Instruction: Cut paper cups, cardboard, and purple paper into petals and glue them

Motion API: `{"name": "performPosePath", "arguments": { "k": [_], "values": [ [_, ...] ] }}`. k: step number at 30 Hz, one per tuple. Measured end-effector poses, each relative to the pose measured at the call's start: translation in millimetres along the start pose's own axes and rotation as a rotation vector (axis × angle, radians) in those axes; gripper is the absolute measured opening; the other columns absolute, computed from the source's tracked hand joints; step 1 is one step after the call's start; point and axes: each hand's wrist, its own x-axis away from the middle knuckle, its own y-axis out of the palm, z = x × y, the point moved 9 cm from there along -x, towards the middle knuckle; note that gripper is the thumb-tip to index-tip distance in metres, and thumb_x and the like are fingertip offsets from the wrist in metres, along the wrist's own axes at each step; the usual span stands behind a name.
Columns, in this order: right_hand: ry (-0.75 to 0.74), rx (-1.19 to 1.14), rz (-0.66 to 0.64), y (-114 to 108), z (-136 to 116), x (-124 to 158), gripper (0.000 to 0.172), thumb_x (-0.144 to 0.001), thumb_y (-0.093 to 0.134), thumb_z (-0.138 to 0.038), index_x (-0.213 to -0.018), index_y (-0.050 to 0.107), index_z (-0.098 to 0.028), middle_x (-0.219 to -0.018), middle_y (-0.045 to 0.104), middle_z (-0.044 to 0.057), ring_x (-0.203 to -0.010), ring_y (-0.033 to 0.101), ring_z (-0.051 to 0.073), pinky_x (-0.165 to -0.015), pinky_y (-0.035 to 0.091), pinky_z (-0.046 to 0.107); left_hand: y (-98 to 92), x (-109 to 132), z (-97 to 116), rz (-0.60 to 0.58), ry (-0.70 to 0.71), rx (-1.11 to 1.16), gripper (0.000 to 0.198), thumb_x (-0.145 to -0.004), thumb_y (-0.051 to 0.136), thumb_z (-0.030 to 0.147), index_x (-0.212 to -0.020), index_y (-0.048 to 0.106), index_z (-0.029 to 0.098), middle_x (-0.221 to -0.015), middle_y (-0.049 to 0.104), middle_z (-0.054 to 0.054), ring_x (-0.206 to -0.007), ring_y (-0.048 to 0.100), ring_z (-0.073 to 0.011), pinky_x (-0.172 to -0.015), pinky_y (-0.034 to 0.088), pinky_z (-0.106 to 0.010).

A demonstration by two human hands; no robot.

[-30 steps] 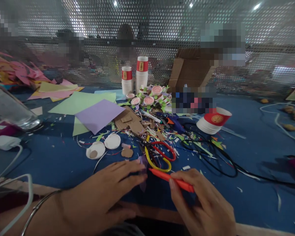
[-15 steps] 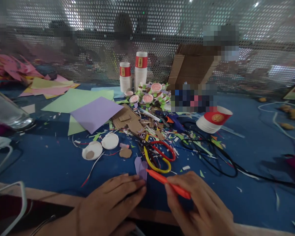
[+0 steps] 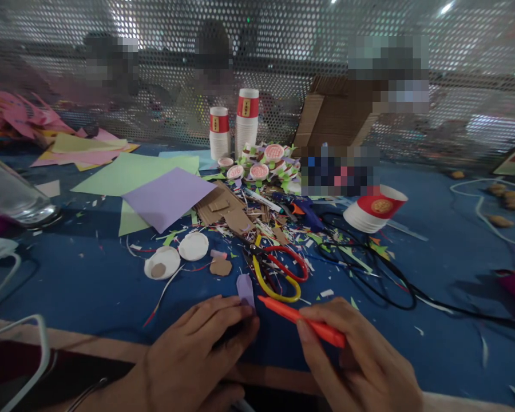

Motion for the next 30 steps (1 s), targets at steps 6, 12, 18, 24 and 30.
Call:
{"name": "performPosePath", "arguments": {
  "k": [6, 12, 18, 24, 30],
  "values": [
    [-0.005, -0.014, 0.004, 1, 0, -1, 0.012, -0.094, 0.062, -0.025, -0.1, 0.068, -0.034, -0.09, 0.073, -0.002, -0.075, 0.069, 0.02, -0.075, 0.056, 0.032, 1.7, 0, 1, 0.022, 0.012, -0.032, 0.072, -0.091, 0.065, 0.054, -0.15, 0.045, 0.017, -0.138, 0.065, -0.008, -0.136, 0.053, -0.0257, -0.121, 0.037, -0.039],
    [-0.039, -0.011, -0.023, 3, 2, -2, 0.01, -0.095, 0.064, -0.029, -0.103, 0.069, -0.032, -0.092, 0.074, -0.004, -0.076, 0.071, 0.016, -0.072, 0.055, 0.025, 2.5, 2, 3, 0.069, 0.032, -0.06, 0.077, -0.088, 0.069, 0.053, -0.15, 0.044, 0.014, -0.136, 0.064, -0.011, -0.135, 0.053, -0.0269, -0.119, 0.042, -0.041],
    [-0.026, 0.019, -0.017, 8, -6, -7, 0.009, -0.098, 0.062, -0.034, -0.104, 0.069, -0.031, -0.095, 0.074, -0.003, -0.077, 0.071, 0.016, -0.072, 0.055, 0.024, 7.2, 4, 2, 0.042, 0.073, -0.066, 0.086, -0.087, 0.069, 0.059, -0.153, 0.04, 0.012, -0.139, 0.062, -0.014, -0.14, 0.049, -0.0298, -0.118, 0.044, -0.044],
    [-0.177, 0.144, -0.138, 22, -16, -10, 0.017, -0.102, 0.057, -0.034, -0.115, 0.066, -0.027, -0.098, 0.077, 0.001, -0.081, 0.074, 0.017, -0.089, 0.058, 0.027, 13.2, 5, 1, 0.108, 0.102, -0.053, 0.075, -0.093, 0.06, 0.058, -0.151, 0.043, 0.014, -0.135, 0.061, -0.016, -0.147, 0.044, -0.0314, -0.116, 0.047, -0.048],
    [-0.265, 0.2, -0.207, 31, -16, -10, 0.019, -0.103, 0.054, -0.032, -0.116, 0.065, -0.026, -0.101, 0.078, 0.0, -0.088, 0.076, 0.015, -0.087, 0.058, 0.022, 12.6, 5, 2, 0.162, 0.111, -0.086, 0.071, -0.094, 0.06, 0.058, -0.147, 0.048, 0.012, -0.133, 0.063, -0.015, -0.145, 0.047, -0.0315, -0.116, 0.048, -0.046]
  ]
}}
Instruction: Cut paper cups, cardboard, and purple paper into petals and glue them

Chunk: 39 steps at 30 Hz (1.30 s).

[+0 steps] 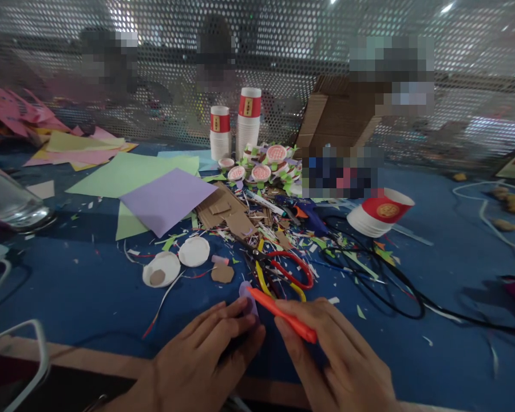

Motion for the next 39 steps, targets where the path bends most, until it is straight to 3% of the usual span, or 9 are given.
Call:
{"name": "performPosePath", "arguments": {
  "k": [7, 15, 26, 34, 39],
  "values": [
    [-0.03, -0.04, -0.03, 2, -5, -3, 0.017, -0.104, 0.053, -0.029, -0.115, 0.065, -0.025, -0.097, 0.079, 0.0, -0.083, 0.076, 0.013, -0.08, 0.059, 0.018, -1.5, 0, 0, 0.051, -0.003, -0.044, 0.053, -0.098, 0.062, 0.04, -0.143, 0.054, 0.014, -0.13, 0.066, -0.012, -0.142, 0.051, -0.0288, -0.116, 0.048, -0.044],
    [-0.029, -0.034, -0.047, 6, -5, -4, 0.019, -0.104, 0.052, -0.031, -0.116, 0.065, -0.025, -0.104, 0.08, 0.001, -0.094, 0.077, 0.014, -0.086, 0.059, 0.018, -1.1, 1, 0, 0.071, -0.001, -0.073, 0.048, -0.097, 0.064, 0.031, -0.142, 0.055, 0.015, -0.13, 0.067, -0.009, -0.143, 0.05, -0.0261, -0.117, 0.046, -0.04],
    [-0.038, 0.007, -0.036, 7, -4, 1, 0.021, -0.102, 0.055, -0.031, -0.115, 0.069, -0.023, -0.101, 0.08, 0.002, -0.091, 0.078, 0.015, -0.087, 0.06, 0.019, 2.0, 1, 0, 0.031, 0.005, -0.06, 0.054, -0.097, 0.061, 0.046, -0.141, 0.054, 0.015, -0.135, 0.064, -0.012, -0.143, 0.05, -0.0285, -0.116, 0.047, -0.044],
    [-0.086, 0.077, -0.01, 5, -6, 5, 0.024, -0.102, 0.056, -0.03, -0.12, 0.067, -0.021, -0.102, 0.081, 0.004, -0.095, 0.078, 0.018, -0.088, 0.06, 0.023, 2.2, 1, 0, 0.028, 0.0, -0.043, 0.05, -0.099, 0.06, 0.039, -0.142, 0.054, 0.015, -0.132, 0.065, -0.012, -0.142, 0.051, -0.0286, -0.115, 0.048, -0.044],
    [-0.1, 0.113, 0.006, 3, -8, 7, 0.022, -0.103, 0.055, -0.029, -0.12, 0.066, -0.021, -0.102, 0.081, 0.004, -0.099, 0.077, 0.018, -0.092, 0.059, 0.024, 1.0, 1, 0, 0.016, 0.002, -0.035, 0.059, -0.094, 0.068, 0.041, -0.143, 0.052, 0.014, -0.13, 0.065, -0.013, -0.143, 0.05, -0.0292, -0.117, 0.047, -0.043]
  ]
}}
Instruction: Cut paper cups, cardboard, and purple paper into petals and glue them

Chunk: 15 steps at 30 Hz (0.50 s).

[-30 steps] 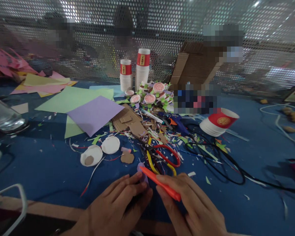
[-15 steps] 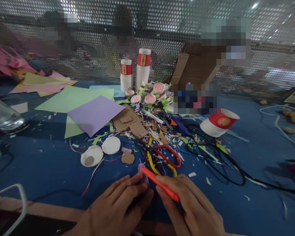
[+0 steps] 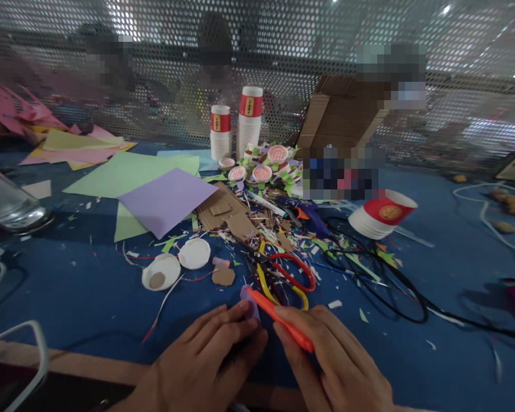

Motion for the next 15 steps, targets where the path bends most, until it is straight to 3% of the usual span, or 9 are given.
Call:
{"name": "performPosePath", "arguments": {
  "k": [7, 15],
  "values": [
    [0.013, 0.011, 0.015, 0.3, 0.7, 3.0, 0.024, -0.104, 0.053, -0.031, -0.12, 0.066, -0.019, -0.099, 0.081, 0.005, -0.099, 0.077, 0.019, -0.093, 0.059, 0.025, 0.8, 0.5, 0.3, -0.014, 0.003, 0.003, 0.065, -0.093, 0.066, 0.05, -0.144, 0.05, 0.014, -0.134, 0.063, -0.015, -0.143, 0.049, -0.0304, -0.117, 0.046, -0.045],
    [0.041, 0.028, 0.053, -5.0, -0.2, 3.2, 0.021, -0.104, 0.053, -0.031, -0.12, 0.065, -0.025, -0.101, 0.081, 0.001, -0.096, 0.078, 0.019, -0.093, 0.059, 0.027, 0.6, 1.3, 0.1, -0.003, 0.004, -0.002, 0.06, -0.095, 0.065, 0.046, -0.144, 0.051, 0.014, -0.135, 0.064, -0.014, -0.143, 0.05, -0.0292, -0.116, 0.047, -0.044]
  ]
}}
